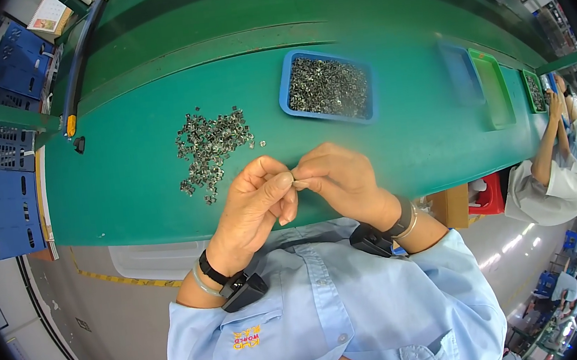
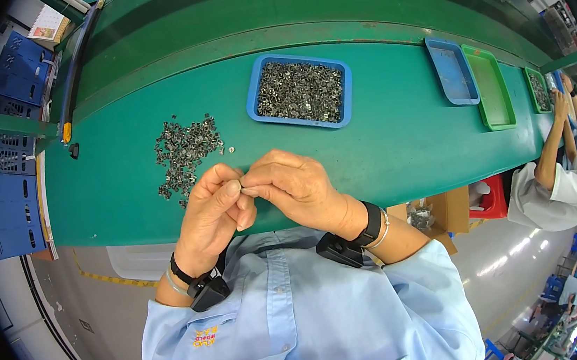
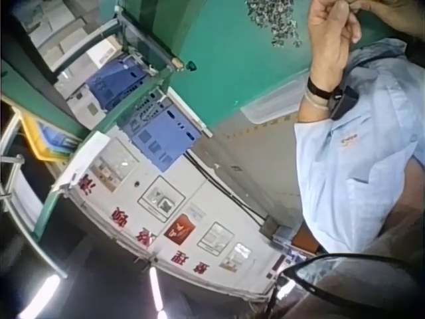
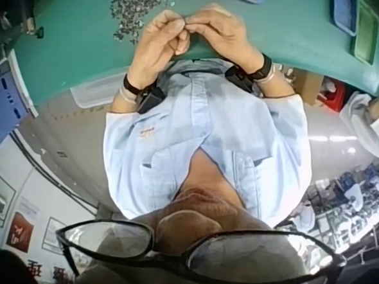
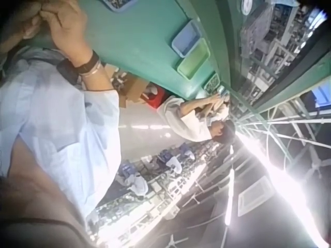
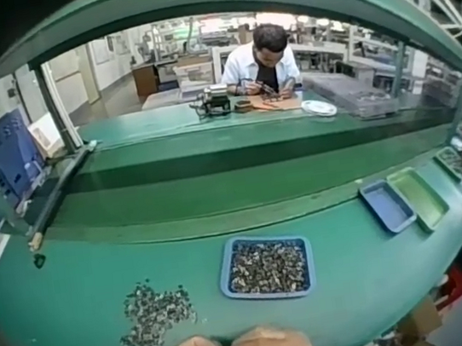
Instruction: Picking up small electronic components from a pile and placing them into a sorting tray at a factory workbench.
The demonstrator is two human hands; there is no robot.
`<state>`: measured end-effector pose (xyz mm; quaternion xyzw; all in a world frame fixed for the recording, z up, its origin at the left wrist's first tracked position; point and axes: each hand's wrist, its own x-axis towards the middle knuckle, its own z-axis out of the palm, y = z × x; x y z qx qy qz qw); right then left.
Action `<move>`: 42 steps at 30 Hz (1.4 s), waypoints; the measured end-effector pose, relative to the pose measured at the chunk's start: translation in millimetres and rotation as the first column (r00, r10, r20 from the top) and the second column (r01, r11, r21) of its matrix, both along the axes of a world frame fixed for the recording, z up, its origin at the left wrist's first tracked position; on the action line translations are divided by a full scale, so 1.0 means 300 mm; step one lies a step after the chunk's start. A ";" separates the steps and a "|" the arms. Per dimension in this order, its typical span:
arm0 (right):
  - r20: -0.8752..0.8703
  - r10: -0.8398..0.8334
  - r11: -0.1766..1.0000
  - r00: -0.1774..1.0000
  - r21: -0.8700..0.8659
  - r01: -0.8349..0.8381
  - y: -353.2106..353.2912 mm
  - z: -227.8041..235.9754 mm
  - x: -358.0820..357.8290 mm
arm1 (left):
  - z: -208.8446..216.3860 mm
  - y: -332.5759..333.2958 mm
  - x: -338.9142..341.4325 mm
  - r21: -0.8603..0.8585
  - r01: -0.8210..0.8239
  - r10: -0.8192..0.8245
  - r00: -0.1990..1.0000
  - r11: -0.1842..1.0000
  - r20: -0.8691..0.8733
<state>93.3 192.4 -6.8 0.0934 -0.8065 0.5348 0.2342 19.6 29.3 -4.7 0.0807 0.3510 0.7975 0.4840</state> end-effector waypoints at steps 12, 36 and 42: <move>0.042 -0.005 0.994 0.999 -0.113 0.009 0.007 -0.027 0.001 | 0.019 0.007 0.007 -0.028 0.007 -0.006 0.999 1.000 0.032; 0.018 -0.151 0.895 0.988 0.428 0.129 0.098 -0.042 -0.168 | -0.092 -0.146 -0.054 -0.167 -0.276 0.278 0.960 0.946 -0.015; 0.161 -0.150 0.756 0.975 0.655 0.008 -0.019 -0.060 -0.212 | -0.093 -0.145 -0.056 -0.155 -0.249 0.252 0.968 0.956 -0.006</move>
